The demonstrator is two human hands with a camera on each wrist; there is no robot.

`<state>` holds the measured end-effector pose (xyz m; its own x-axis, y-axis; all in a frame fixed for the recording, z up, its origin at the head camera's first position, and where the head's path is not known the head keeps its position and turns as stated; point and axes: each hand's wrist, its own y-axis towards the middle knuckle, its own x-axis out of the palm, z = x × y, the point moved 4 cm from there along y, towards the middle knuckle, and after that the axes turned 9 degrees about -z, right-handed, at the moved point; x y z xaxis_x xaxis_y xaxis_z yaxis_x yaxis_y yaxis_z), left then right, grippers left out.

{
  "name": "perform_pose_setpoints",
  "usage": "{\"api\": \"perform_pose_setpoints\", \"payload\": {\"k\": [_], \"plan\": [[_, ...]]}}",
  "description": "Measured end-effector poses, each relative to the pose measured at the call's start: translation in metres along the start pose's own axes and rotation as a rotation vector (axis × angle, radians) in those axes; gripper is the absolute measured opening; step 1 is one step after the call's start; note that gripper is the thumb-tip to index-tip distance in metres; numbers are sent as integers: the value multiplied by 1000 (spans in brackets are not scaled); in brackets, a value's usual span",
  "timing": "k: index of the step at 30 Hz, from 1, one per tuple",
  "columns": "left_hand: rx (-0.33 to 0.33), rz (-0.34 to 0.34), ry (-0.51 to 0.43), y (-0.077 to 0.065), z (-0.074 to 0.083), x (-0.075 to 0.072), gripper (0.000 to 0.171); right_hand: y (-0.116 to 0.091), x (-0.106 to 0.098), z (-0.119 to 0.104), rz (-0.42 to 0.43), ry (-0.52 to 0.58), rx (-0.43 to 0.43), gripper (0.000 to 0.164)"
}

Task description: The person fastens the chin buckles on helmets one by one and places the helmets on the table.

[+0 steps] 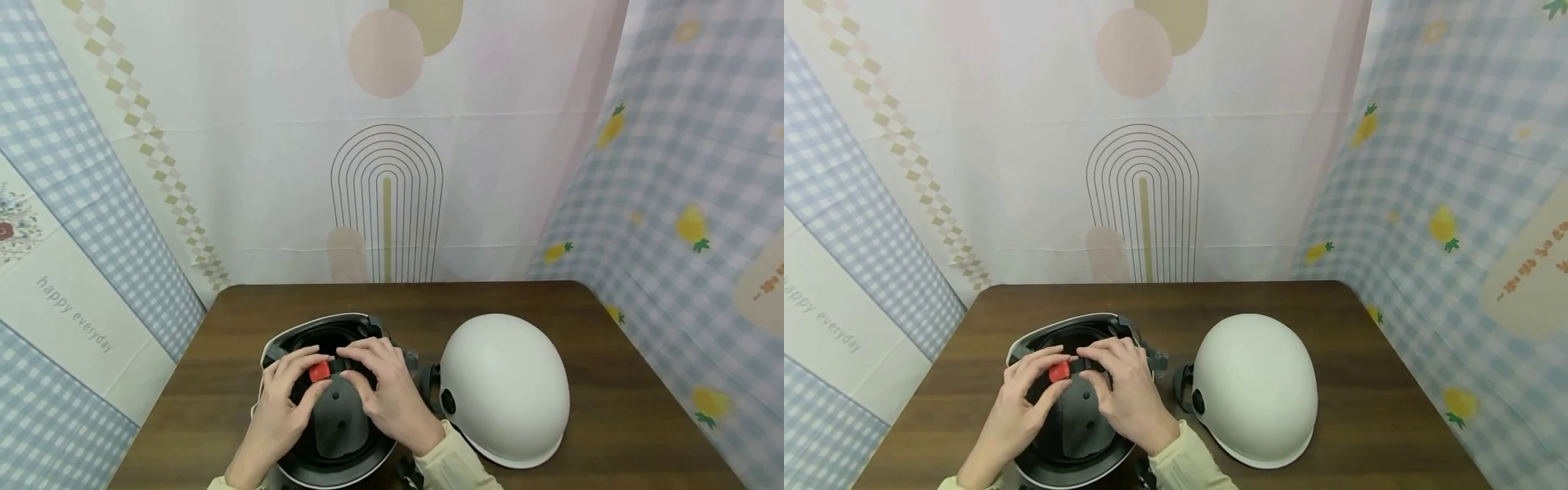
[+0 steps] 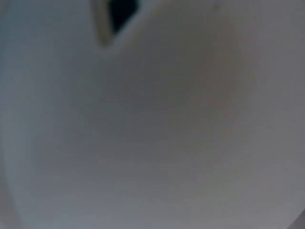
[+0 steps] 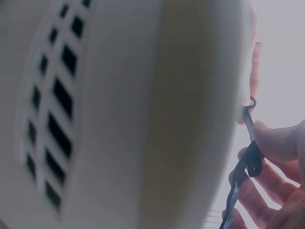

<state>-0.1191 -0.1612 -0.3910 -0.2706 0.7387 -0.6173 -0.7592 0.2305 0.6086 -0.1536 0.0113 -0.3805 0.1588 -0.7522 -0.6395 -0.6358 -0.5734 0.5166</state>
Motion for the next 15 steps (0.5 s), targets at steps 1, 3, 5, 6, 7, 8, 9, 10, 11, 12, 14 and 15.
{"api": "perform_pose_setpoints", "payload": {"k": [1,3,5,6,7,8,9,10,11,12,14,15], "plan": [[-1,-4,-4,0,0,0,44,0,-1,0,4,-1,-3,36],[2,-12,-7,0,1,0,44,0,-2,-1,1,1,-8,36],[4,-19,-6,1,1,1,45,1,-2,-2,-8,-2,-11,36],[9,-23,-7,1,1,1,45,1,-2,-3,-12,-5,-15,36],[13,-25,-8,2,1,1,45,1,-2,-3,-15,-9,-16,36],[15,-24,-8,2,1,1,45,1,-2,-3,-16,-9,-16,36],[14,-21,-9,2,1,1,45,1,-2,-3,-16,-11,-17,36],[14,-16,-10,2,0,0,45,1,-2,-3,-15,-12,-18,35],[16,-10,-9,2,0,0,46,1,-3,-3,-15,-13,-22,35],[16,-4,-9,2,-1,0,47,0,-3,-4,-16,-13,-26,35],[8,6,-6,1,-2,0,47,0,-3,-4,-25,-8,-30,34],[6,9,-5,1,-2,0,47,-1,-3,-4,-33,-7,-36,34]]}}
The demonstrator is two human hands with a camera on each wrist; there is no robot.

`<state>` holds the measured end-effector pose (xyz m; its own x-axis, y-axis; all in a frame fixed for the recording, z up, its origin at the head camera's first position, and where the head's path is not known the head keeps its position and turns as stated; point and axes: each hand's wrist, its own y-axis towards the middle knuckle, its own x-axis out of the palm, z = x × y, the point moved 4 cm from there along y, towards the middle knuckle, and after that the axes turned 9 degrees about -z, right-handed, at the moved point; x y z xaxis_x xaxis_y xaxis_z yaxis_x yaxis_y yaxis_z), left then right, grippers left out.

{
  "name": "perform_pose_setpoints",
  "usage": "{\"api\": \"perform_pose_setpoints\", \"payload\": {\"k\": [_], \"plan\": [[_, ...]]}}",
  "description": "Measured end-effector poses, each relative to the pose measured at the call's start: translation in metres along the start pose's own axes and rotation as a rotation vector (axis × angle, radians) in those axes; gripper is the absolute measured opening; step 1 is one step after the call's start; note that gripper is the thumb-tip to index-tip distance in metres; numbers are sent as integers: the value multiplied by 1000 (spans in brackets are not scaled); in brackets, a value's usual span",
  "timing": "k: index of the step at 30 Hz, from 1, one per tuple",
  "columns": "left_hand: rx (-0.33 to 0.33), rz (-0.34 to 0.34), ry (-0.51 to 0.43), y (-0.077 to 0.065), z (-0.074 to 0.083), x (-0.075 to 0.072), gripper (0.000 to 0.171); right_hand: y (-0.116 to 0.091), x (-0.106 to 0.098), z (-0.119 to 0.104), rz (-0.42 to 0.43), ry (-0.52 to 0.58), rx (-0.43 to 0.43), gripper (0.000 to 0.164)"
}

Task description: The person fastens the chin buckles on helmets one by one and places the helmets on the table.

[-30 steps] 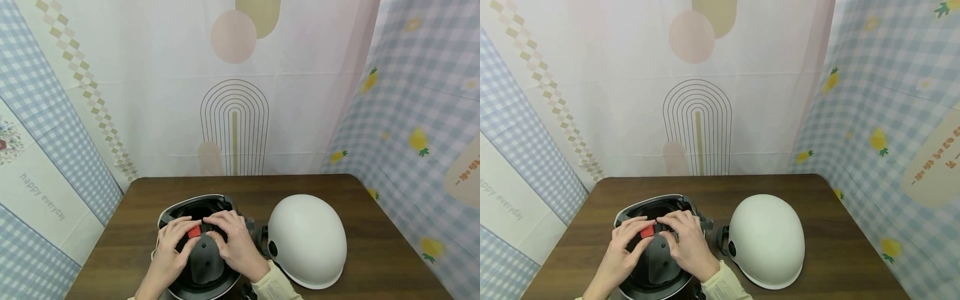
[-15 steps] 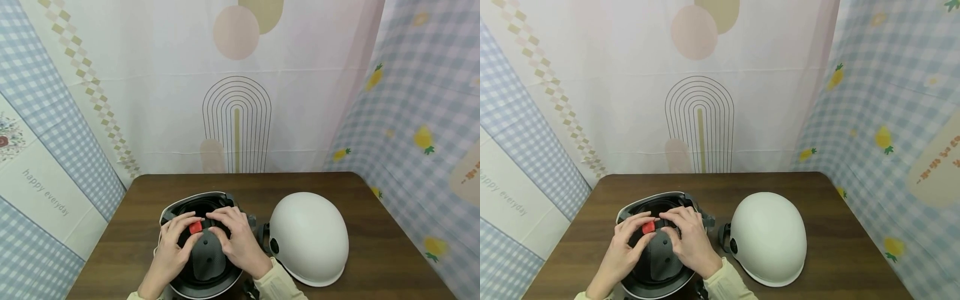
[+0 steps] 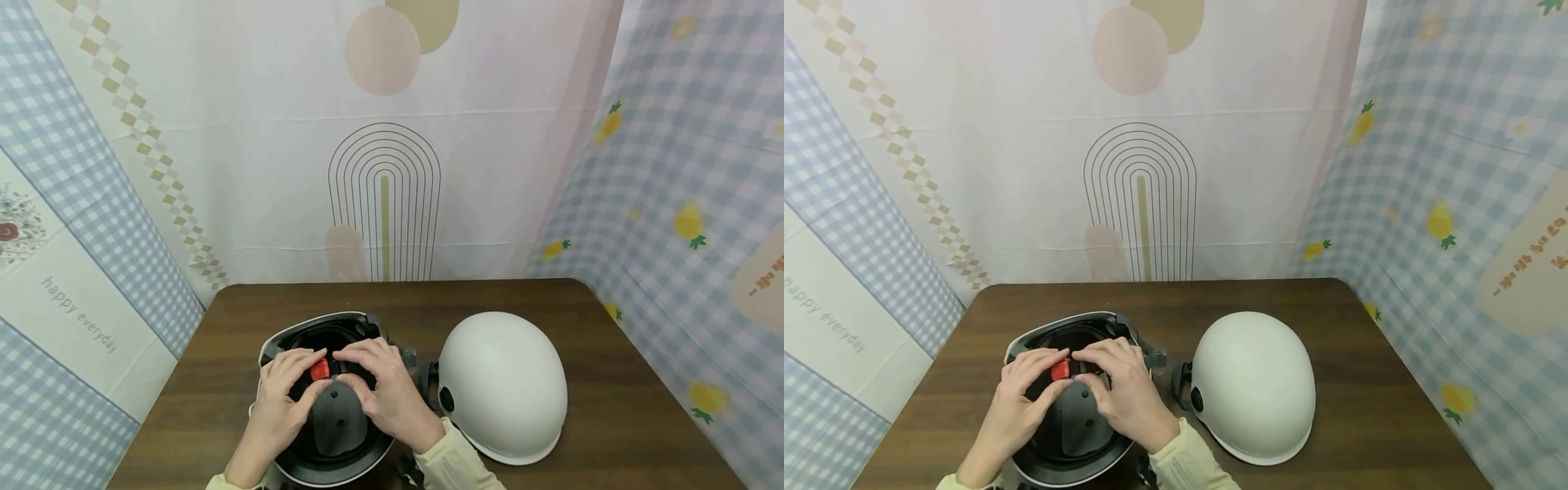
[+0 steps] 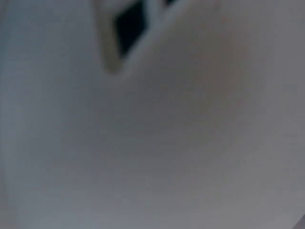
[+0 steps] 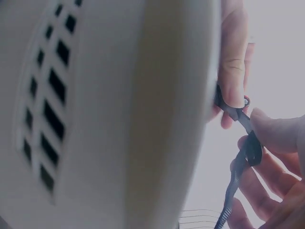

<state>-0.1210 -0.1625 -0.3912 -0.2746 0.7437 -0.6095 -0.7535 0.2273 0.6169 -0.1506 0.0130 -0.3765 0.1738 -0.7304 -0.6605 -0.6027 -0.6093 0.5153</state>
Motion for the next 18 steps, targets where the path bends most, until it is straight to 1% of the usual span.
{"api": "perform_pose_setpoints", "payload": {"k": [3,6,11,14,18], "plan": [[8,5,12,-1,0,-1,45,0,-2,-1,-32,6,-22,34],[35,9,20,-2,0,-1,42,-1,-5,-2,-60,-6,-49,35],[89,2,33,-2,5,-1,39,-2,-9,-2,-53,-33,-66,35],[125,2,47,-2,8,-1,38,-2,-11,-3,-51,-38,-71,32],[141,-1,55,-2,11,0,37,-2,-11,-5,-41,-46,-103,28]]}}
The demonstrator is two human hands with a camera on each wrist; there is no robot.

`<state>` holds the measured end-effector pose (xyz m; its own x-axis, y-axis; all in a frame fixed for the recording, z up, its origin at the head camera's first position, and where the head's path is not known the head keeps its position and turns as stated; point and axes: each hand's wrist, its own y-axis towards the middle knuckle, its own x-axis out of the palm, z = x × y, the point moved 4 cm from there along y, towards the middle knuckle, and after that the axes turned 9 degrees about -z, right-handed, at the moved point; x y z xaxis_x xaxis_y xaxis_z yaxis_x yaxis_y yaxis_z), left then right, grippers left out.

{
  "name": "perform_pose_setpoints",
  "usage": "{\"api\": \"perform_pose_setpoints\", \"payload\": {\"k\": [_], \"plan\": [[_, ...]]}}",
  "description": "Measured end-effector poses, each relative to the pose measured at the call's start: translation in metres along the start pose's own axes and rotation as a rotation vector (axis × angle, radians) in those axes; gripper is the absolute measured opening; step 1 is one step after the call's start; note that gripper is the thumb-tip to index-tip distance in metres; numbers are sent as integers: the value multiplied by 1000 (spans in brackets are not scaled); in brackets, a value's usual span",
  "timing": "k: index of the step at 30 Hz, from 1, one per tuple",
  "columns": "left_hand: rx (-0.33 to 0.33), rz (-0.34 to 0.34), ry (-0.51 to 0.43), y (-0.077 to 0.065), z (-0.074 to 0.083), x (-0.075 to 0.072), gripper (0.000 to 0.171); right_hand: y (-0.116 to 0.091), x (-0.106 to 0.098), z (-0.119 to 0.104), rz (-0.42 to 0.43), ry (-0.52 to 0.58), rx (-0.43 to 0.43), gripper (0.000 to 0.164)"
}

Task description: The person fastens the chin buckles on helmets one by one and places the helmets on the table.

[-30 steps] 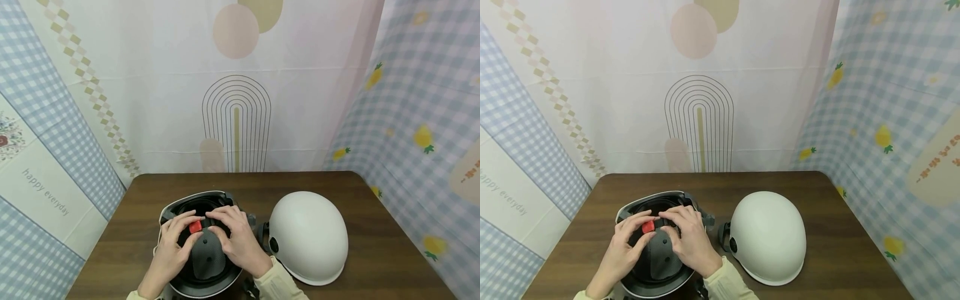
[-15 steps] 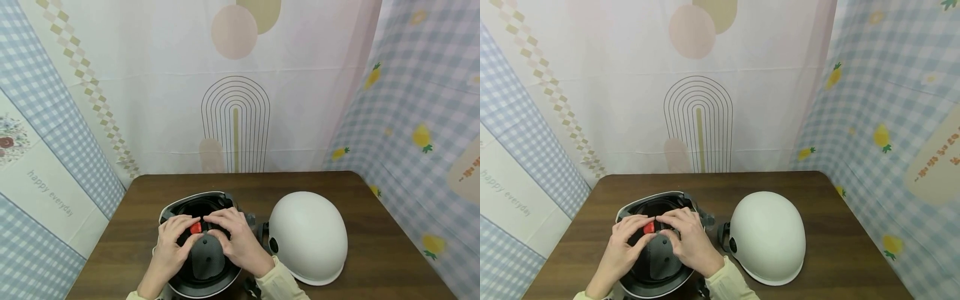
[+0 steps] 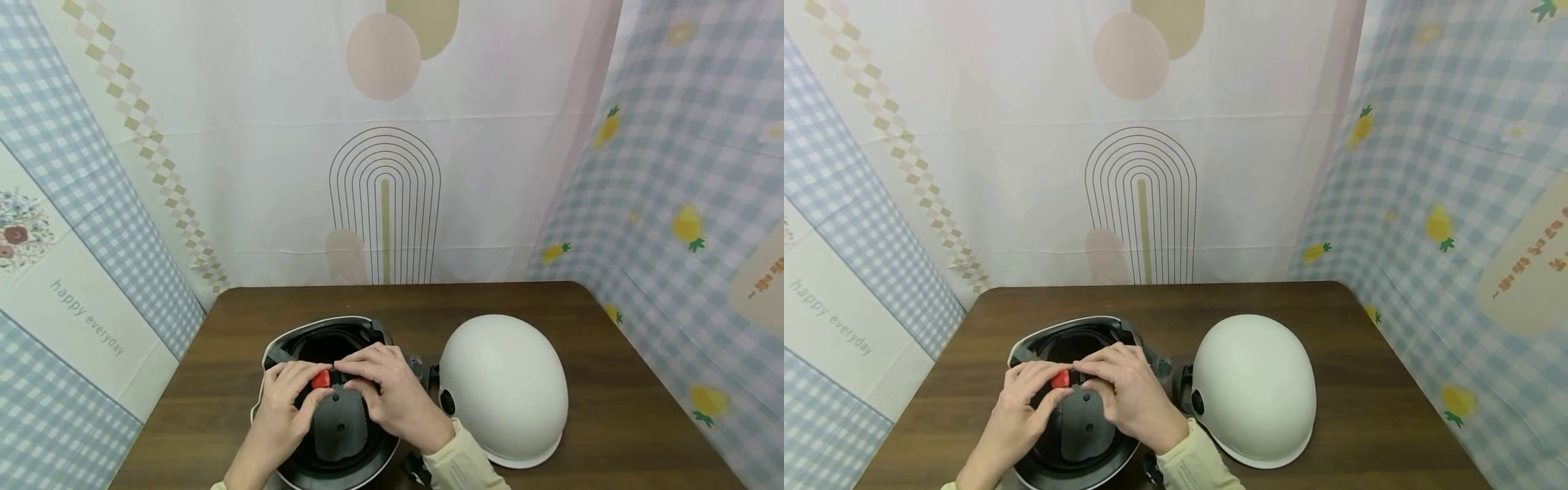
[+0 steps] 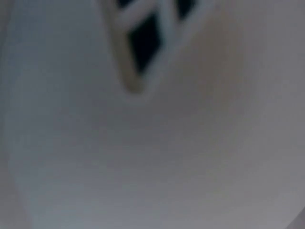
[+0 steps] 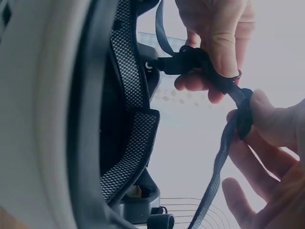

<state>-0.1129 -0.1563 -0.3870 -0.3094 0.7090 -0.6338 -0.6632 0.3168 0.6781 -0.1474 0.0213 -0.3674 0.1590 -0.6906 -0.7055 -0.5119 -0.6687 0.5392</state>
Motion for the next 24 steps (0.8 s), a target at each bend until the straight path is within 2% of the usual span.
{"api": "perform_pose_setpoints", "payload": {"k": [7,12,18,24], "plan": [[20,-14,37,1,2,2,34,0,1,0,-8,-4,1,31],[6,-36,49,3,3,2,30,1,0,0,-15,-17,6,32],[29,-44,64,5,5,2,41,2,0,-1,-15,-51,6,32],[52,-72,91,6,9,4,42,3,3,-2,-77,-59,45,38]]}}
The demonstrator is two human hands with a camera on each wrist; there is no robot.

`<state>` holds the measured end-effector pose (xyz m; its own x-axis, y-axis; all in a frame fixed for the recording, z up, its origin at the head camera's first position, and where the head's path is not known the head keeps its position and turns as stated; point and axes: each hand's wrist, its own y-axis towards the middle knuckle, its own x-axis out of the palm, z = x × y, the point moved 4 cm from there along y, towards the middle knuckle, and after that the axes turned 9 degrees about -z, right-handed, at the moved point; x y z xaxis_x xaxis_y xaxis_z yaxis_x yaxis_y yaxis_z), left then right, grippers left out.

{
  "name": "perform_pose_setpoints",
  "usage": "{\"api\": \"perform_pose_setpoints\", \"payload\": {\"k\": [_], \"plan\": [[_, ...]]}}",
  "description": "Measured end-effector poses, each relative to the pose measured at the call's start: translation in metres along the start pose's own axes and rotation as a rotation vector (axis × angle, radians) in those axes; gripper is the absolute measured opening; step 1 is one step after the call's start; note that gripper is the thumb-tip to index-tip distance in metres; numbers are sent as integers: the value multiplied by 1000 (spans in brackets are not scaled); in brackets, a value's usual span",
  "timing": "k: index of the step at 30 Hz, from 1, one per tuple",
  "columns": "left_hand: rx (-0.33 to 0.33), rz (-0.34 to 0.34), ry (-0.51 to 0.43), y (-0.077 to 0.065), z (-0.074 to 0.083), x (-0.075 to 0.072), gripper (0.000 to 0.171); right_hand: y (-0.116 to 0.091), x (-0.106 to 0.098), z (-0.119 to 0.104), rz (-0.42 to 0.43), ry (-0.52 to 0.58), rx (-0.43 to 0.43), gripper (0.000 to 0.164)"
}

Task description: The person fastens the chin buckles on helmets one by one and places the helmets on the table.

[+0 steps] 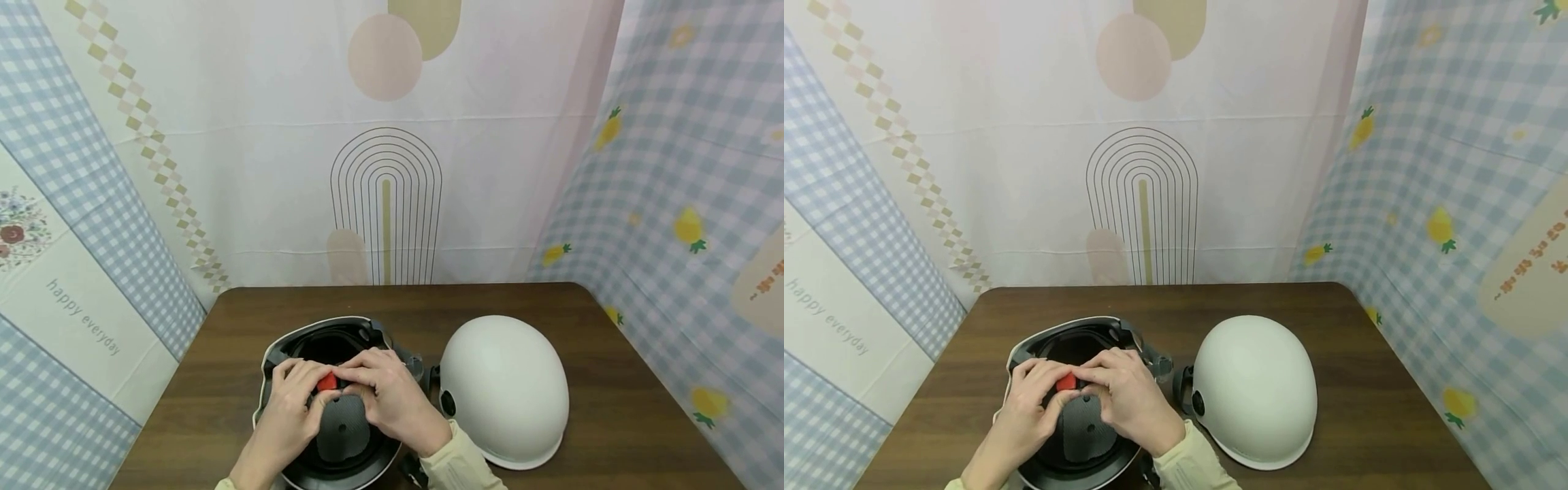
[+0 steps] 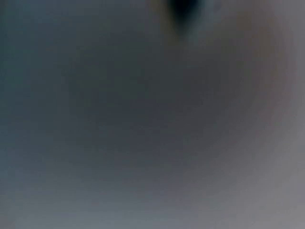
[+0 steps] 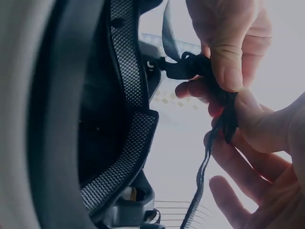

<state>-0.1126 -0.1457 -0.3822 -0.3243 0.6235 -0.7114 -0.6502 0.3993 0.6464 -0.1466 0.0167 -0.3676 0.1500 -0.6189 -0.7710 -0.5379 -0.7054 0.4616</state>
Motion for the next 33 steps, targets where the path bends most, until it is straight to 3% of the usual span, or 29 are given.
{"api": "perform_pose_setpoints", "payload": {"k": [10,15,19,23,27,33], "plan": [[-11,-3,25,-1,-1,2,43,-2,3,2,21,52,19,34],[-19,3,32,-2,-2,1,32,-5,4,5,-4,77,41,39],[-68,27,47,-2,-5,-4,39,-9,0,11,6,66,87,42],[-149,39,91,-5,-11,-8,43,-15,-9,22,86,70,201,42],[-195,8,138,-8,-16,-8,35,-22,-16,40,134,75,377,48],[-263,-88,185,-13,-20,0,31,-39,-14,67,14,130,623,61]]}}
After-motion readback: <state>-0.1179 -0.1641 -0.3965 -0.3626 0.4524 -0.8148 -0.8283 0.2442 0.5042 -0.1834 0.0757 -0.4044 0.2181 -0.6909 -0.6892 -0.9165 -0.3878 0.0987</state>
